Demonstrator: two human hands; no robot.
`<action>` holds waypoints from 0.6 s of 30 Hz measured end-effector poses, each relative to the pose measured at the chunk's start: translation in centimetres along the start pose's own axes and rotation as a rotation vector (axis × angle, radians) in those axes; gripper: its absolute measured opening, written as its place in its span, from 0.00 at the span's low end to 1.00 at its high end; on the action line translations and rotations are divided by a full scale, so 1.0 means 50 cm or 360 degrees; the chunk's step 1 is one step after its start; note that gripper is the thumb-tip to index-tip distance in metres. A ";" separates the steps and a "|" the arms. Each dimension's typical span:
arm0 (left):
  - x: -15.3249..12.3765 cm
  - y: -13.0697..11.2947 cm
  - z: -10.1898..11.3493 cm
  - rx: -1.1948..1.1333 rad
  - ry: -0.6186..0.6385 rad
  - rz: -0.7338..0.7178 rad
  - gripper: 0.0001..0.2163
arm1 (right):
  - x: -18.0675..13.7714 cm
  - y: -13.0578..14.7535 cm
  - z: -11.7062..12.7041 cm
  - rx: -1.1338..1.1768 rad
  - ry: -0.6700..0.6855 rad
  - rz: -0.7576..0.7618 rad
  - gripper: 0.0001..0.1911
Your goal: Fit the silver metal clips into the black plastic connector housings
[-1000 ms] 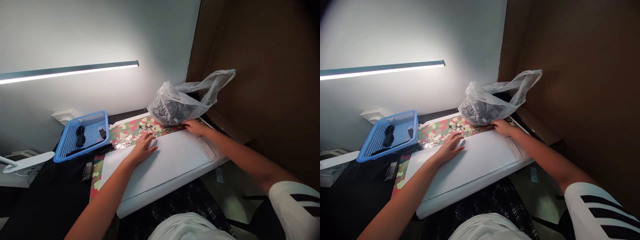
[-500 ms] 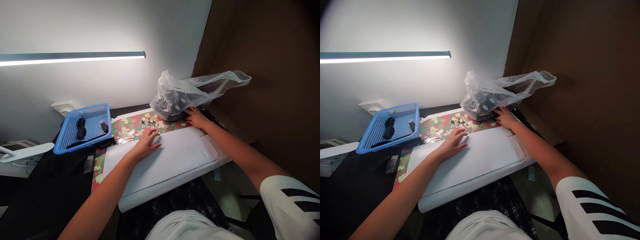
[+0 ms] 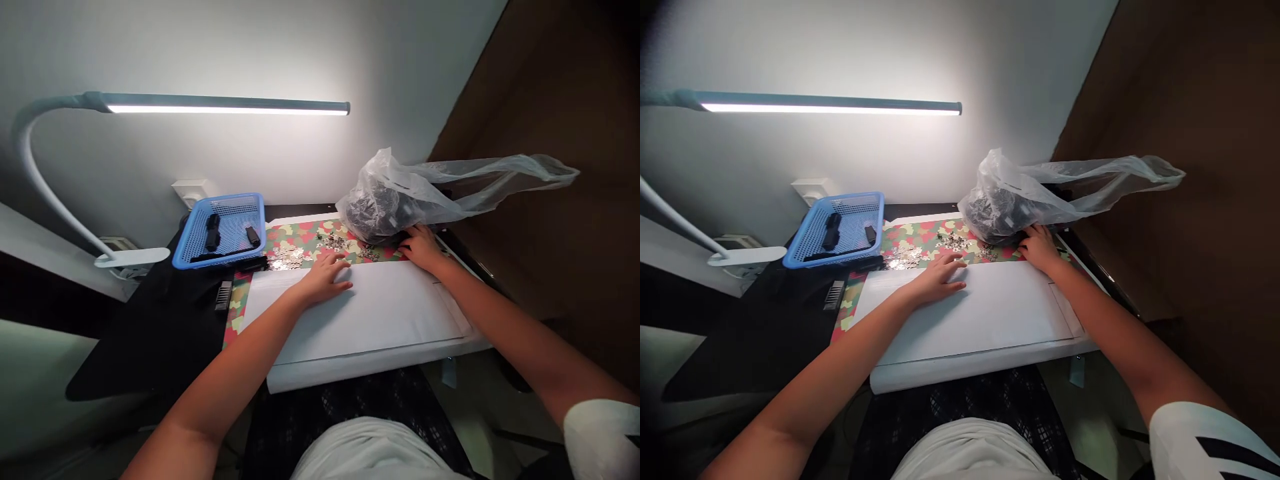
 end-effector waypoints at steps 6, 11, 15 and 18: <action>-0.014 -0.015 -0.004 -0.0050 -0.0153 -0.0168 0.19 | -0.022 0.011 0.011 -0.0062 0.0098 -0.0060 0.08; -0.023 -0.006 0.016 -0.0056 -0.0499 -0.0178 0.14 | -0.085 0.076 0.056 0.0117 0.0111 -0.0260 0.09; -0.022 0.011 0.018 0.0109 -0.0653 0.0014 0.09 | -0.096 0.198 0.082 0.0772 0.0297 -0.0099 0.11; -0.023 0.010 0.048 0.0172 -0.0805 0.0039 0.06 | -0.039 0.291 0.097 0.1125 0.0258 0.0091 0.11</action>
Point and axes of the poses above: each hand's wrist, its own x-axis towards the middle knuckle, its own z-axis out of the back of the hand, y = z × x, the point moved 3 cm from there along x, towards the middle knuckle, and after that the axes turned 6 degrees about y, right-handed, at the moved point
